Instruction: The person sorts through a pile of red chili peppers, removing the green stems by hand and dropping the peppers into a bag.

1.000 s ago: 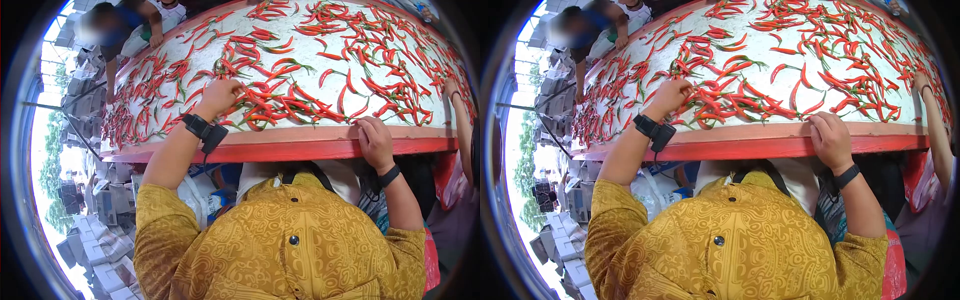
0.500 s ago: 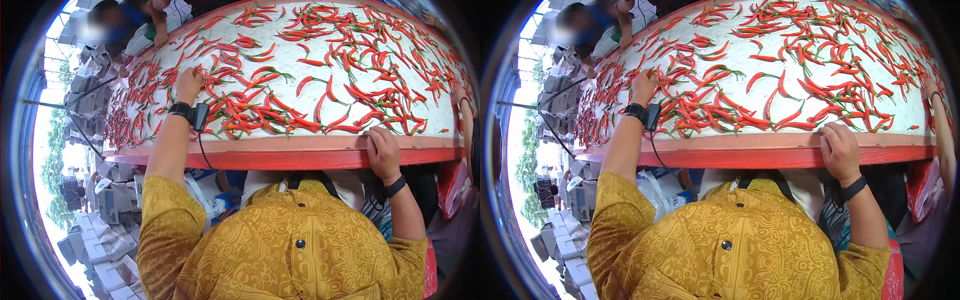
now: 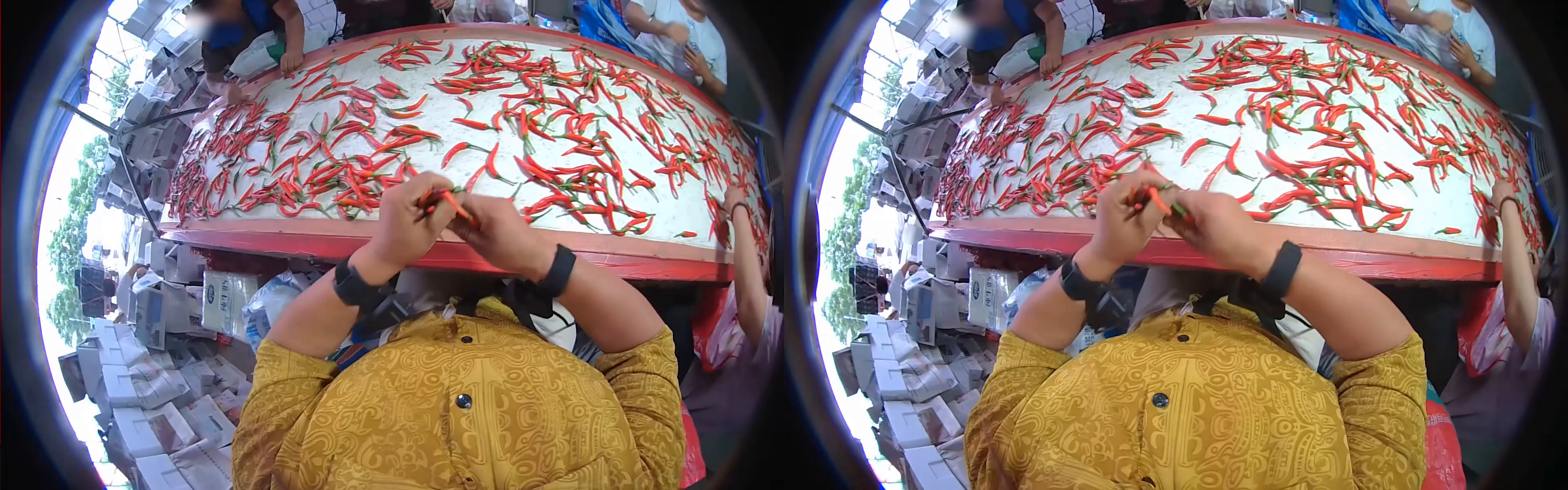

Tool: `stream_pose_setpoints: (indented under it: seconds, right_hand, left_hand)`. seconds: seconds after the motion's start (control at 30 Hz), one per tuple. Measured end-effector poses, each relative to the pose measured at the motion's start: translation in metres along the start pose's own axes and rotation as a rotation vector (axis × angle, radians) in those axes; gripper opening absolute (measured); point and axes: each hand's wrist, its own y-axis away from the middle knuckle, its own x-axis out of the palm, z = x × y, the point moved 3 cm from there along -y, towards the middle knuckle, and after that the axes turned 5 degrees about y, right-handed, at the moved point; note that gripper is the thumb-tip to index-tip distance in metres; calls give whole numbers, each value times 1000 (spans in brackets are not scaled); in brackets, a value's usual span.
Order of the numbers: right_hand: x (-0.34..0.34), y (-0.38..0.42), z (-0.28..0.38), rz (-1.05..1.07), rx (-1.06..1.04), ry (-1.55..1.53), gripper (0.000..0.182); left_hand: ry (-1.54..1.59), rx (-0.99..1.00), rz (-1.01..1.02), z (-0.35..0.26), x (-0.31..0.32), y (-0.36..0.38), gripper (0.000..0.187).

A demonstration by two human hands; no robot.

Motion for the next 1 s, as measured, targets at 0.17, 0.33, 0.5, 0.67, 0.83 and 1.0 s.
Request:
stream_pose_setpoints:
  seconds: [0.17,0.33,0.5,0.67,0.83,1.0]
  right_hand:
    - [-26,30,3,311,-45,134,27]
    - [-48,58,7,425,65,-282,32]
    - [-64,75,6,160,-161,-211,28]
    - [-82,99,0,207,-31,-338,24]
    - [-138,109,-37,-279,-120,-607,23]
    - [-220,100,-102,-197,-41,981,31]
  left_hand:
    - [-24,-50,187,-15,20,16,18]
    - [-108,151,391,-41,36,16,23]
    - [-226,114,416,-47,63,15,14]
    - [10,-120,515,-69,79,11,6]
    - [647,-653,-81,-40,44,21,15]
    - [294,-747,-165,-36,-25,92,22]
